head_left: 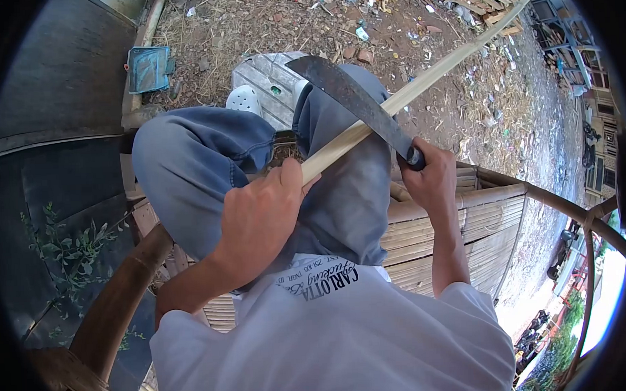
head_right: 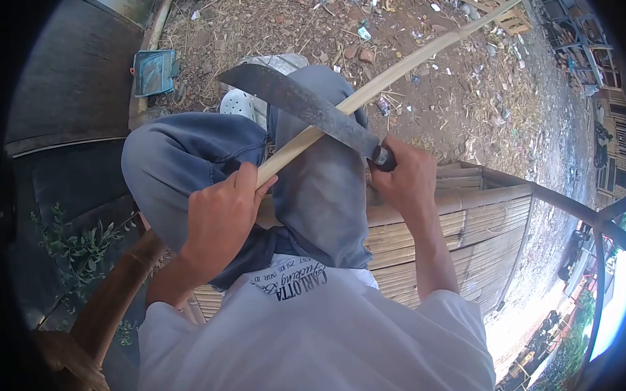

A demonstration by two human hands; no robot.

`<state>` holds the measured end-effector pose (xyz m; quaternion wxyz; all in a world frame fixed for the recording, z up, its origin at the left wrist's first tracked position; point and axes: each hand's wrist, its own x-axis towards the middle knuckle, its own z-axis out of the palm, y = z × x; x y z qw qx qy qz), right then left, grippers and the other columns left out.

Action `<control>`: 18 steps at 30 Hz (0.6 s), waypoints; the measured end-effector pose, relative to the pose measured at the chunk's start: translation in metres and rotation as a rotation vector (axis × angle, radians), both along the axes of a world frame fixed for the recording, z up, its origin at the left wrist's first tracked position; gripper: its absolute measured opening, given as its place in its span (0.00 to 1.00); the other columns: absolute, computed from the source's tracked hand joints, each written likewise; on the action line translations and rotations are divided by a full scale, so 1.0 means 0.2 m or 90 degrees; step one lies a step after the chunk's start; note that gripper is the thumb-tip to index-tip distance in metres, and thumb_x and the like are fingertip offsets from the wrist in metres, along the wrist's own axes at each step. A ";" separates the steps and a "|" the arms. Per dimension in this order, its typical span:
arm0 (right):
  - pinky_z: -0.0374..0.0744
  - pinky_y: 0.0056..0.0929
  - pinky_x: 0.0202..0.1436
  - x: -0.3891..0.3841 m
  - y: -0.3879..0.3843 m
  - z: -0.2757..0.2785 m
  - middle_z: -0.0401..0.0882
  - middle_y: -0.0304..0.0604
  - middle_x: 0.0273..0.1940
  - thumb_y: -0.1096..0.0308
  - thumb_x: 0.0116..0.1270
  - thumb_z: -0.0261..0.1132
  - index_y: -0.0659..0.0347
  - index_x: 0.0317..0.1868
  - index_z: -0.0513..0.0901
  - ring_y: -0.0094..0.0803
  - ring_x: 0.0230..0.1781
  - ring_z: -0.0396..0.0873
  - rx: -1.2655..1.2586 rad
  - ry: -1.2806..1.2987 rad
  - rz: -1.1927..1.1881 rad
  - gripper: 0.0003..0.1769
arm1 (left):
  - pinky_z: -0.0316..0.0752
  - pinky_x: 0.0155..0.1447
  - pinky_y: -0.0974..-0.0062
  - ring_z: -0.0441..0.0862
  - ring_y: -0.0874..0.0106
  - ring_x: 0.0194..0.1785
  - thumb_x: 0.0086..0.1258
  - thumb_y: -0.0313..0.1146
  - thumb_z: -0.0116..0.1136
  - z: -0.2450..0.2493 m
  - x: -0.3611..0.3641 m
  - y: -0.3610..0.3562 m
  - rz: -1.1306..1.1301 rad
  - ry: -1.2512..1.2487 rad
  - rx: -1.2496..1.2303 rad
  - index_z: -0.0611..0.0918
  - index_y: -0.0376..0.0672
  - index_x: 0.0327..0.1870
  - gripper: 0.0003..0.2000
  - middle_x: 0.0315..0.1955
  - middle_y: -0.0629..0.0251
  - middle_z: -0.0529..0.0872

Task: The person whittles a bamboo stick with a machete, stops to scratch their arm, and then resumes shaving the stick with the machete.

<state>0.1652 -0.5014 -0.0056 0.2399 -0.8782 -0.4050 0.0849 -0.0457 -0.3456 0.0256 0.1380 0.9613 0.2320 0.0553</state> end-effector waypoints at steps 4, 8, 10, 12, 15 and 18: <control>0.70 0.41 0.26 -0.01 0.01 0.00 0.73 0.53 0.19 0.68 0.53 0.68 0.62 0.25 0.76 0.54 0.22 0.75 -0.033 0.047 -0.002 0.09 | 0.72 0.19 0.71 0.80 0.67 0.18 0.74 0.48 0.52 0.03 -0.01 -0.02 0.010 0.027 -0.007 0.69 0.44 0.28 0.18 0.16 0.66 0.76; 0.69 0.39 0.24 -0.02 -0.01 0.00 0.70 0.52 0.17 0.67 0.55 0.68 0.64 0.25 0.75 0.50 0.17 0.74 -0.042 0.076 -0.015 0.11 | 0.72 0.19 0.71 0.80 0.68 0.19 0.74 0.49 0.51 0.02 -0.02 -0.06 0.015 0.000 -0.028 0.71 0.43 0.30 0.18 0.18 0.66 0.75; 0.67 0.35 0.22 -0.02 -0.03 0.00 0.69 0.48 0.15 0.67 0.59 0.68 0.64 0.23 0.74 0.42 0.15 0.71 -0.032 0.083 -0.002 0.13 | 0.72 0.20 0.73 0.80 0.69 0.20 0.73 0.49 0.52 0.01 -0.02 -0.07 0.028 -0.026 -0.029 0.72 0.43 0.32 0.18 0.20 0.66 0.76; 0.65 0.31 0.20 0.00 -0.07 -0.02 0.68 0.44 0.13 0.66 0.62 0.67 0.63 0.22 0.73 0.35 0.12 0.69 -0.022 0.089 0.011 0.16 | 0.73 0.21 0.73 0.80 0.70 0.21 0.72 0.49 0.53 0.01 -0.02 -0.07 0.027 -0.037 -0.023 0.73 0.42 0.34 0.17 0.20 0.66 0.76; 0.57 0.17 0.18 0.04 -0.12 -0.08 0.67 0.31 0.16 0.60 0.71 0.63 0.62 0.30 0.78 0.16 0.12 0.59 0.359 0.496 -0.208 0.15 | 0.73 0.22 0.76 0.79 0.73 0.21 0.70 0.49 0.56 -0.01 -0.02 -0.08 0.025 -0.074 0.018 0.76 0.40 0.42 0.18 0.20 0.68 0.76; 0.58 0.17 0.18 0.05 0.02 0.02 0.73 0.35 0.23 0.57 0.70 0.64 0.65 0.43 0.79 0.15 0.12 0.57 0.512 0.611 -0.335 0.17 | 0.73 0.24 0.79 0.78 0.78 0.22 0.68 0.48 0.59 -0.02 -0.01 -0.09 0.021 -0.104 0.078 0.76 0.36 0.55 0.24 0.21 0.70 0.75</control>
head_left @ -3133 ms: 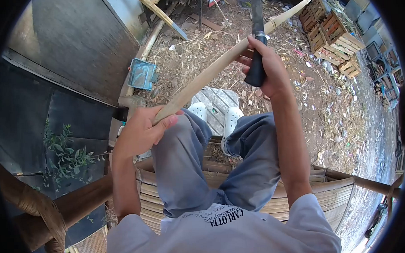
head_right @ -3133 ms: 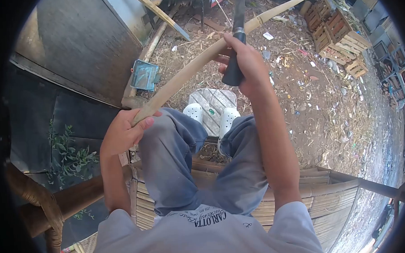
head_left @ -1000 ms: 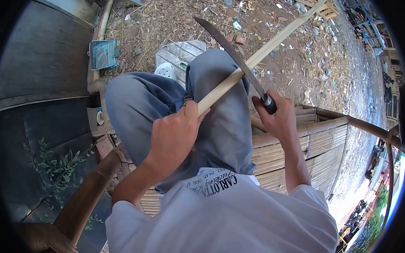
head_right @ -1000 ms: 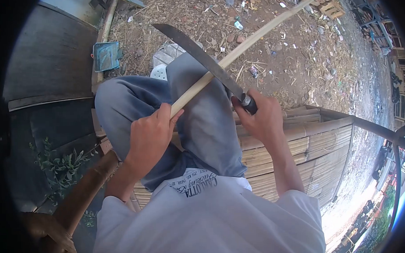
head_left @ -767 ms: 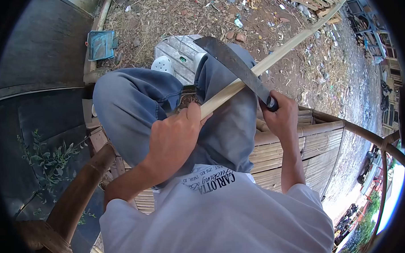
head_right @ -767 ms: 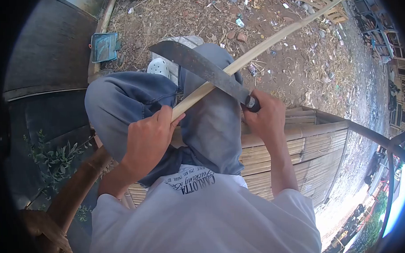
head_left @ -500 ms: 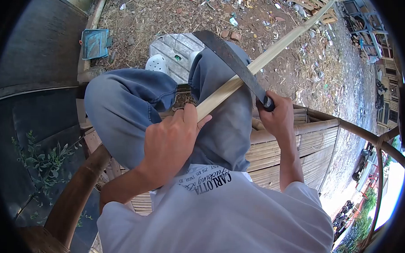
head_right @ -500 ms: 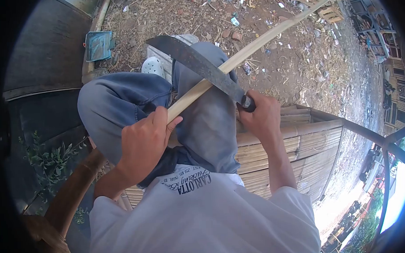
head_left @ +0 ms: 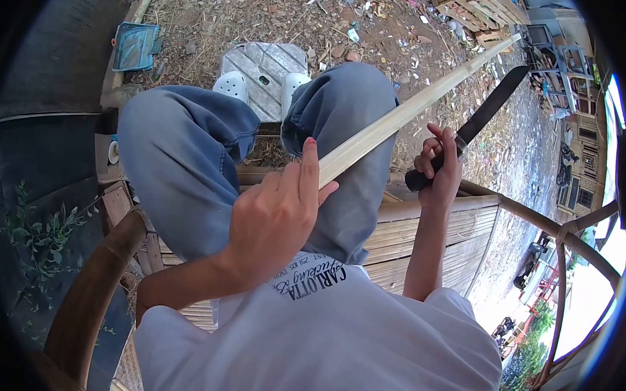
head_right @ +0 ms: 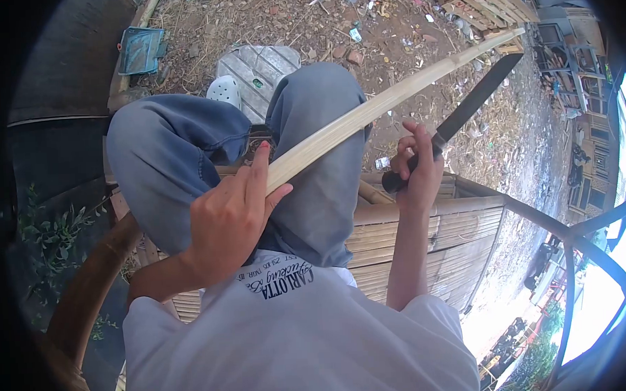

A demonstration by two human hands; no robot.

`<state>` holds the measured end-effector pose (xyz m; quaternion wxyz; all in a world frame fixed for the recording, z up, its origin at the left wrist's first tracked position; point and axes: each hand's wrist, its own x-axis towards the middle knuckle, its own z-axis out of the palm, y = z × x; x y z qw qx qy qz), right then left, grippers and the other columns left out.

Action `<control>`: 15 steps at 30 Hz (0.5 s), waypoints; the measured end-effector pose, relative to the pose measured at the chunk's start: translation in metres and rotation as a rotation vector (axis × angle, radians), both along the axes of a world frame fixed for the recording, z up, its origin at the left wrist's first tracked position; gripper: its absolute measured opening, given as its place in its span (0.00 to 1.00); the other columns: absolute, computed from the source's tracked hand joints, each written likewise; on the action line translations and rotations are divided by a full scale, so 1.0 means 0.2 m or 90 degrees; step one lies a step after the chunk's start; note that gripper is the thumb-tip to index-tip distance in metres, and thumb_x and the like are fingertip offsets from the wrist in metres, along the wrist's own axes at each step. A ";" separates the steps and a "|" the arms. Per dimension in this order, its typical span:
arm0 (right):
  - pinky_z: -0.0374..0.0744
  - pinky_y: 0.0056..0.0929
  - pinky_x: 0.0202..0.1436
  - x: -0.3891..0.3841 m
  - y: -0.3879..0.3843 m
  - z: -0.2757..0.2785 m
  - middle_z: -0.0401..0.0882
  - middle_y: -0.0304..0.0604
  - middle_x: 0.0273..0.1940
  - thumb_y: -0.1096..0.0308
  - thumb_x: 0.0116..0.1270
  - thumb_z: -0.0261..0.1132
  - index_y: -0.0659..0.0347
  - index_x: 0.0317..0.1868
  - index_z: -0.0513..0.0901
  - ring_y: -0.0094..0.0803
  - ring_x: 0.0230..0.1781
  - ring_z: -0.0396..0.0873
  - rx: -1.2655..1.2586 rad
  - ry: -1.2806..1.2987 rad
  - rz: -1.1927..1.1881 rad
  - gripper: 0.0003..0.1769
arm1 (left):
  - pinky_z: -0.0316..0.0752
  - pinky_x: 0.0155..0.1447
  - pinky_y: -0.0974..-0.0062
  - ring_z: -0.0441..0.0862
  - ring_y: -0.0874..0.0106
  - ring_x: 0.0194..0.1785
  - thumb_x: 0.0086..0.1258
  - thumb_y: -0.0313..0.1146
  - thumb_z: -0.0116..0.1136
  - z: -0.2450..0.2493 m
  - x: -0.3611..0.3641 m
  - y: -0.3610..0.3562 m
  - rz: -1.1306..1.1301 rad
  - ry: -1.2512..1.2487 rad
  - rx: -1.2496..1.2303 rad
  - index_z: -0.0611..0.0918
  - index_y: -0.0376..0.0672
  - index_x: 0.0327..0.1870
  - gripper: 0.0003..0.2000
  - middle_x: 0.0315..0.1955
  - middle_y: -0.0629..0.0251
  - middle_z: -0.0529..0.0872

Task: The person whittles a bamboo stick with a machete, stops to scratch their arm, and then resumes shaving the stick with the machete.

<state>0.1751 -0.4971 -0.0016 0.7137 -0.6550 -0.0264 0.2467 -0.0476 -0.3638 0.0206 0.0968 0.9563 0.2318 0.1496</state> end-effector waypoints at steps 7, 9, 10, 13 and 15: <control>0.62 0.15 0.20 0.12 0.19 -0.05 0.81 0.44 0.38 0.61 0.67 0.66 0.66 0.52 0.75 0.13 0.13 0.58 0.079 0.063 0.010 0.20 | 0.71 0.24 0.84 0.71 0.82 0.20 0.67 0.48 0.60 -0.03 0.01 0.01 -0.031 0.018 0.059 0.71 0.33 0.66 0.33 0.22 0.72 0.72; 0.65 0.15 0.21 0.13 0.22 -0.02 0.83 0.50 0.43 0.65 0.65 0.68 0.67 0.52 0.75 0.13 0.13 0.59 0.079 0.022 0.037 0.20 | 0.71 0.24 0.83 0.72 0.81 0.21 0.67 0.49 0.60 -0.03 0.00 0.01 -0.035 0.023 0.040 0.70 0.33 0.67 0.33 0.22 0.72 0.73; 0.65 0.15 0.21 0.13 0.22 -0.02 0.83 0.50 0.43 0.65 0.65 0.68 0.67 0.52 0.75 0.13 0.13 0.59 0.076 0.021 0.039 0.20 | 0.72 0.24 0.82 0.73 0.80 0.21 0.67 0.49 0.60 -0.04 0.00 0.01 -0.044 0.027 0.022 0.69 0.32 0.67 0.34 0.22 0.72 0.73; 0.65 0.15 0.21 0.13 0.21 -0.01 0.82 0.49 0.42 0.67 0.64 0.69 0.69 0.52 0.74 0.13 0.14 0.60 0.081 0.003 0.047 0.20 | 0.73 0.28 0.82 0.75 0.77 0.23 0.69 0.50 0.59 0.01 -0.03 0.05 -0.077 -0.012 -0.201 0.67 0.33 0.69 0.35 0.26 0.68 0.78; 0.64 0.13 0.21 0.10 0.19 0.00 0.82 0.49 0.41 0.69 0.63 0.69 0.70 0.52 0.74 0.12 0.15 0.61 0.121 0.025 0.007 0.20 | 0.74 0.29 0.79 0.78 0.75 0.26 0.67 0.55 0.59 0.08 -0.08 0.18 -0.056 -0.038 -0.436 0.66 0.31 0.69 0.39 0.30 0.65 0.79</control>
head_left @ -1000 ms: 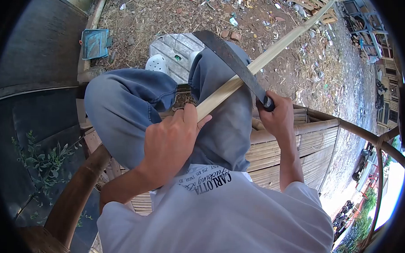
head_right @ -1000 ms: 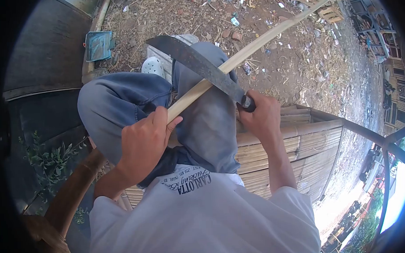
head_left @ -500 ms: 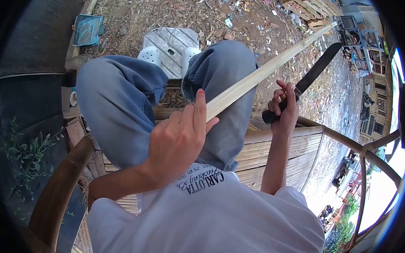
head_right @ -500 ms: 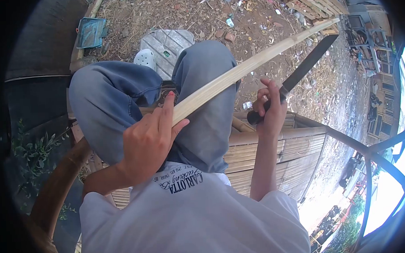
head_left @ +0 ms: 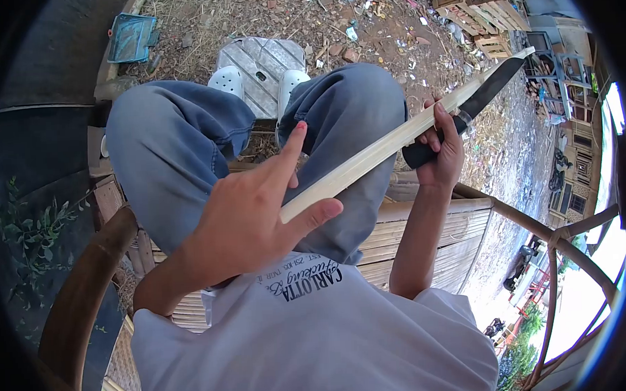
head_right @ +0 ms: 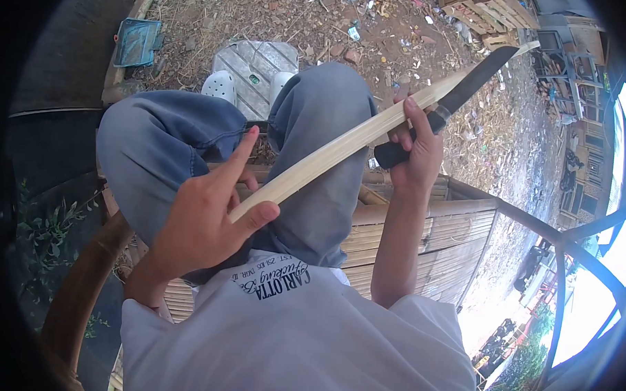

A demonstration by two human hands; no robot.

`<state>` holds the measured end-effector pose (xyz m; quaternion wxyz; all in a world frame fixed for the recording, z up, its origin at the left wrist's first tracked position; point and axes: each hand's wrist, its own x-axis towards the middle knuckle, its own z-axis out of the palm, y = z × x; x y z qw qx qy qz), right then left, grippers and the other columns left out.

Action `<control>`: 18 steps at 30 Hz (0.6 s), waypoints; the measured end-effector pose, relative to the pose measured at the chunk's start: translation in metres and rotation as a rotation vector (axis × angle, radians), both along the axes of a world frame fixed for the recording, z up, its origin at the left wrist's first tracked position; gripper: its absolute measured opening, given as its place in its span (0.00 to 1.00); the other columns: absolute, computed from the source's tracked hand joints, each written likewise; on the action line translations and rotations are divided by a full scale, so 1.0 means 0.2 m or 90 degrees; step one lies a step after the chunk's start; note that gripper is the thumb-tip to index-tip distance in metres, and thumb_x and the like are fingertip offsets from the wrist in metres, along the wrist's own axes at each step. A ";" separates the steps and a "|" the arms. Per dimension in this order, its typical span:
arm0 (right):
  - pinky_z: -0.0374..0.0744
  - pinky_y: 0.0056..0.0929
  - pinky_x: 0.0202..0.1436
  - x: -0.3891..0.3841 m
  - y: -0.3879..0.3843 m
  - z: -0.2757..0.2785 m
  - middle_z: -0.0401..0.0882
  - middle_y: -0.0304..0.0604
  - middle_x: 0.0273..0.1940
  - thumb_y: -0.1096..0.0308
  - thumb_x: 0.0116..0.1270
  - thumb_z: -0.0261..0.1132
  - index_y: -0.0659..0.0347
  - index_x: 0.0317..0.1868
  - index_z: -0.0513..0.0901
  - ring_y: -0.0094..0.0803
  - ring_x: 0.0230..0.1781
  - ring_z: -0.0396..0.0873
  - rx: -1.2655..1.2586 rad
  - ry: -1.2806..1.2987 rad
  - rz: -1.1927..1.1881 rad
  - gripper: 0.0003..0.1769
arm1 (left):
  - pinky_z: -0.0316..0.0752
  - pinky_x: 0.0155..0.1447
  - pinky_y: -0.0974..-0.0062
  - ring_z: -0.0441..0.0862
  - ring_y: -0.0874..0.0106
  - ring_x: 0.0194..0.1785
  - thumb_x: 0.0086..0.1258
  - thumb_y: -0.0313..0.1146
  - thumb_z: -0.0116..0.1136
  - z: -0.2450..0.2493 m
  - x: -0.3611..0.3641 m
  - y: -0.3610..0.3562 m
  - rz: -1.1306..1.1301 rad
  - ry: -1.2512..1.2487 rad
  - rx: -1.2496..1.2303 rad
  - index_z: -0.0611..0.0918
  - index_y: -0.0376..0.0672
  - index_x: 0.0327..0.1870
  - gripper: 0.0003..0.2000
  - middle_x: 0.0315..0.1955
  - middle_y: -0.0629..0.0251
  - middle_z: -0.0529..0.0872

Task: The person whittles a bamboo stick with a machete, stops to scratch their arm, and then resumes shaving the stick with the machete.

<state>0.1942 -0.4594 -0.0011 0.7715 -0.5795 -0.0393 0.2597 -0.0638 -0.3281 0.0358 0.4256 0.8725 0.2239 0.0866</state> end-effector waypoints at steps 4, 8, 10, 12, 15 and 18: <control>0.61 0.09 0.20 -0.06 -0.09 0.03 0.82 0.47 0.40 0.69 0.63 0.68 0.69 0.52 0.76 0.11 0.15 0.60 -0.013 0.007 -0.042 0.19 | 0.78 0.47 0.71 0.81 0.65 0.47 0.60 0.62 0.63 -0.07 0.07 0.16 0.218 -0.098 -0.370 0.60 0.31 0.71 0.49 0.49 0.50 0.78; 0.66 0.09 0.21 -0.07 -0.19 -0.04 0.83 0.41 0.42 0.67 0.69 0.63 0.67 0.54 0.76 0.10 0.15 0.61 -0.013 0.036 -0.041 0.17 | 0.70 0.62 0.64 0.72 0.57 0.62 0.61 0.60 0.64 -0.26 0.31 0.02 0.212 -0.123 -0.099 0.56 0.33 0.73 0.49 0.59 0.44 0.68; 0.66 0.09 0.21 -0.09 -0.19 -0.06 0.83 0.41 0.42 0.67 0.69 0.63 0.67 0.54 0.76 0.10 0.15 0.61 -0.025 0.039 -0.051 0.17 | 0.61 0.70 0.60 0.65 0.49 0.66 0.60 0.59 0.65 -0.39 0.42 -0.01 0.156 -0.110 0.091 0.53 0.34 0.73 0.51 0.62 0.40 0.63; 0.65 0.09 0.21 -0.09 -0.21 -0.07 0.82 0.41 0.42 0.67 0.69 0.64 0.67 0.54 0.76 0.10 0.16 0.61 -0.031 0.044 -0.065 0.17 | 0.60 0.70 0.57 0.64 0.49 0.67 0.59 0.61 0.66 -0.58 0.48 0.18 0.291 -0.166 -0.028 0.52 0.36 0.74 0.52 0.63 0.41 0.62; 0.63 0.09 0.21 -0.10 -0.22 -0.09 0.82 0.42 0.42 0.67 0.68 0.65 0.67 0.53 0.77 0.10 0.16 0.60 -0.030 0.027 -0.079 0.17 | 0.58 0.71 0.53 0.60 0.48 0.69 0.58 0.62 0.65 -0.51 0.44 0.26 0.416 -0.267 -0.157 0.52 0.38 0.74 0.52 0.64 0.42 0.60; 0.62 0.08 0.21 -0.09 -0.20 -0.11 0.82 0.42 0.42 0.68 0.67 0.66 0.67 0.52 0.77 0.10 0.16 0.60 -0.028 0.020 -0.100 0.17 | 0.55 0.72 0.52 0.57 0.47 0.70 0.62 0.61 0.62 -0.38 0.43 0.10 0.291 -0.335 -0.026 0.52 0.37 0.74 0.49 0.65 0.41 0.58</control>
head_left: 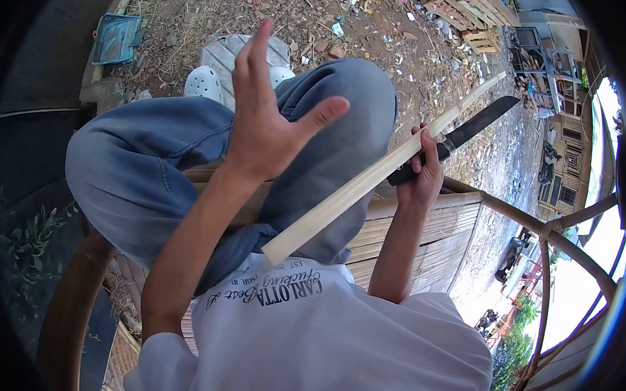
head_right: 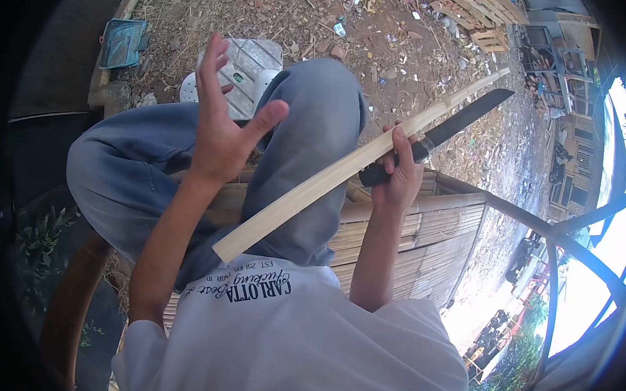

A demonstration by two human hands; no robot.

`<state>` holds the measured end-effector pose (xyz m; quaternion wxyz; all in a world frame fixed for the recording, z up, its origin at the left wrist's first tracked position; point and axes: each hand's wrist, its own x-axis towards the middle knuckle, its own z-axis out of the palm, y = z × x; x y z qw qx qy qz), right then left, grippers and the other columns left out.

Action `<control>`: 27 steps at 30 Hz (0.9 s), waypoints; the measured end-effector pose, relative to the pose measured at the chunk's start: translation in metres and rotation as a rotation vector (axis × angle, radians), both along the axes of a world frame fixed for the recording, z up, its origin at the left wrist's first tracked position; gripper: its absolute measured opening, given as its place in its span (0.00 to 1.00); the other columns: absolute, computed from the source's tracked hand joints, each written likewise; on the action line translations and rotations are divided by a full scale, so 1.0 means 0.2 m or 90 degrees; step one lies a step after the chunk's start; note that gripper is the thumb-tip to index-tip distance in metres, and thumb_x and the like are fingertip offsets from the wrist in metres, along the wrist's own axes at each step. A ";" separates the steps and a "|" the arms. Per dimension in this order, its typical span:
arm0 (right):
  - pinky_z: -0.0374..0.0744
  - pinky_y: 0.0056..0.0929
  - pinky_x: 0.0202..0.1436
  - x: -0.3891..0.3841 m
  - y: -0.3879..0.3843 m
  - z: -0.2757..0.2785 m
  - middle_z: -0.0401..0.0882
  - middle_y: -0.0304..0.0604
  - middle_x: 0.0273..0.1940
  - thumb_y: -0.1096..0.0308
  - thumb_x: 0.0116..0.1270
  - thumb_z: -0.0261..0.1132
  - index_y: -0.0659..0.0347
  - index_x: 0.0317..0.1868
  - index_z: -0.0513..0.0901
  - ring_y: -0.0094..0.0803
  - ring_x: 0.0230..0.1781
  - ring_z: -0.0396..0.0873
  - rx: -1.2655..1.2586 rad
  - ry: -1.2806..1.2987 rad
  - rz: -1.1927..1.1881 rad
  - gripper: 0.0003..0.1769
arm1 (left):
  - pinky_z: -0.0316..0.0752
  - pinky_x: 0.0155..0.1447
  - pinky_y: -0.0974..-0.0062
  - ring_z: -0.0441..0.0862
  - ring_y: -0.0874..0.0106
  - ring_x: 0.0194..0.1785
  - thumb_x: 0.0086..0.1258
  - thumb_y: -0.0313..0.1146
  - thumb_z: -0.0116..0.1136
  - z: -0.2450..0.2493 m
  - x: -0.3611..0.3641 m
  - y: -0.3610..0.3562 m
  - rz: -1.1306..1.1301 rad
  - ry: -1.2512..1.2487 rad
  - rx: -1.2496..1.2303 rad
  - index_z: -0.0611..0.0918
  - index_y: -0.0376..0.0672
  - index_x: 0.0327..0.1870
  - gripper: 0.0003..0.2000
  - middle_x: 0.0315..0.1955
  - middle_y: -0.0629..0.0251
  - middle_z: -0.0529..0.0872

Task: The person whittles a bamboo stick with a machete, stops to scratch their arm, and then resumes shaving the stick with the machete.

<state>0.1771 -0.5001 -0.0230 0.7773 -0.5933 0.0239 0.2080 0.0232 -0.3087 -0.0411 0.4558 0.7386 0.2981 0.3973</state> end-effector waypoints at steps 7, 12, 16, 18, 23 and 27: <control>0.61 0.11 0.22 0.01 0.00 0.03 0.81 0.50 0.42 0.69 0.64 0.69 0.71 0.53 0.74 0.12 0.17 0.60 0.024 -0.061 -0.014 0.21 | 0.52 0.72 0.48 0.55 0.48 0.71 0.62 0.66 0.57 -0.18 0.03 0.18 0.164 0.055 -0.144 0.49 0.36 0.74 0.52 0.67 0.41 0.55; 0.61 0.12 0.23 -0.03 0.02 0.07 0.81 0.49 0.39 0.70 0.64 0.68 0.72 0.53 0.74 0.13 0.17 0.60 -0.019 -0.120 -0.019 0.21 | 0.51 0.73 0.50 0.52 0.42 0.71 0.66 0.59 0.59 -0.08 0.07 0.00 -0.103 0.080 0.151 0.48 0.37 0.74 0.47 0.67 0.39 0.53; 0.61 0.12 0.23 -0.07 0.01 0.20 0.82 0.48 0.36 0.71 0.64 0.68 0.71 0.50 0.76 0.13 0.17 0.60 -0.021 -0.139 -0.032 0.18 | 0.60 0.70 0.57 0.61 0.49 0.69 0.67 0.37 0.61 -0.12 -0.06 0.21 0.113 0.193 -0.006 0.55 0.35 0.72 0.37 0.67 0.41 0.58; 0.60 0.13 0.22 -0.08 0.04 0.26 0.83 0.48 0.35 0.72 0.63 0.68 0.70 0.45 0.79 0.13 0.17 0.60 -0.035 -0.154 -0.030 0.13 | 0.68 0.65 0.66 0.71 0.58 0.63 0.69 0.39 0.62 0.11 -0.22 0.19 0.026 0.162 -0.106 0.64 0.35 0.68 0.31 0.62 0.46 0.69; 0.60 0.14 0.21 -0.17 0.27 0.35 0.82 0.42 0.31 0.73 0.61 0.69 0.69 0.37 0.81 0.14 0.17 0.63 -0.009 -0.191 0.026 0.08 | 0.75 0.55 0.73 0.80 0.75 0.48 0.73 0.46 0.57 0.48 -0.50 -0.02 -0.340 0.206 -0.414 0.72 0.37 0.63 0.25 0.43 0.60 0.84; 0.60 0.17 0.21 -0.22 0.46 0.35 0.74 0.33 0.24 0.70 0.60 0.70 0.69 0.33 0.84 0.15 0.18 0.65 -0.055 -0.204 0.131 0.09 | 0.74 0.29 0.84 0.79 0.80 0.25 0.74 0.46 0.56 0.47 -0.57 -0.04 -0.475 0.343 -0.541 0.73 0.36 0.60 0.24 0.26 0.68 0.81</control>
